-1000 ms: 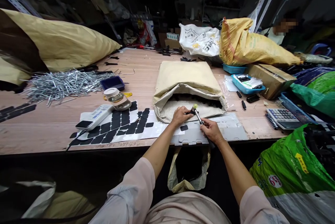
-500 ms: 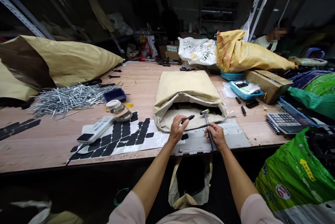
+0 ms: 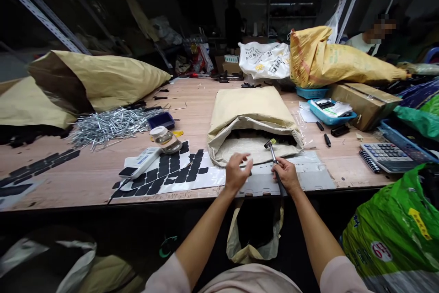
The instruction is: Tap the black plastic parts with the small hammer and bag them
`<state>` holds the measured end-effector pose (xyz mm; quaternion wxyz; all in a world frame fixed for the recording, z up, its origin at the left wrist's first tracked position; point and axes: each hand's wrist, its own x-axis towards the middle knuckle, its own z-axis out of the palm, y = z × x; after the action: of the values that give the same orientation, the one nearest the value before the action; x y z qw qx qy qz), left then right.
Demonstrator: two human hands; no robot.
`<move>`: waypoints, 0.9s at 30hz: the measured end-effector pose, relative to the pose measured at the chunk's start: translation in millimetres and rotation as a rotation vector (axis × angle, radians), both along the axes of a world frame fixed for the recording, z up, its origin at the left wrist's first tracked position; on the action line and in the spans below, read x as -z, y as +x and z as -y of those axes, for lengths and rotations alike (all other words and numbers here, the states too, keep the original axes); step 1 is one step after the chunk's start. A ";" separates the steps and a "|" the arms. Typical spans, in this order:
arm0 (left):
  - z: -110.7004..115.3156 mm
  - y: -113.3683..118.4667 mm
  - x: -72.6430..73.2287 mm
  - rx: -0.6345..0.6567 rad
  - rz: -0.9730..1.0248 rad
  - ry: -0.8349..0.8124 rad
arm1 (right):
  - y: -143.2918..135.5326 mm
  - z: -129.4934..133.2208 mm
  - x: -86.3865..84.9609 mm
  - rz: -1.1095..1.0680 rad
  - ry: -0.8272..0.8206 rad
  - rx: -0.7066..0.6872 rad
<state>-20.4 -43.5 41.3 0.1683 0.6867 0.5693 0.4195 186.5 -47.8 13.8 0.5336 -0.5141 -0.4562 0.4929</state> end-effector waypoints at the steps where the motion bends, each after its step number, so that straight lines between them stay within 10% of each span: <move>1: -27.3 0.5 -7.2 -0.090 0.004 -0.035 | -0.4 -0.2 0.4 0.001 -0.002 -0.006; 5: -118.1 -1.9 -20.6 -0.337 -0.086 -0.207 | -0.7 -3.1 -0.6 -0.016 -0.005 -0.016; 9: -154.7 -3.1 -5.2 -0.387 -0.180 -0.257 | -0.4 -6.4 -1.8 -0.044 -0.017 -0.003; 15: -157.4 -8.4 20.2 -0.351 -0.178 -0.115 | -0.1 -6.9 -1.9 -0.052 -0.030 -0.008; 23: -138.4 -24.8 13.2 -0.357 -0.173 -0.273 | 0.9 -4.9 -3.6 -0.026 -0.019 -0.005; 27: -123.2 -23.0 15.6 -0.053 -0.098 -0.285 | 2.3 -4.9 -3.7 -0.013 -0.009 -0.006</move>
<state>-43.4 79.7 25.6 0.2249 0.6602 0.6487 0.3047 188.8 -42.8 17.5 0.5328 -0.5118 -0.4520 0.4998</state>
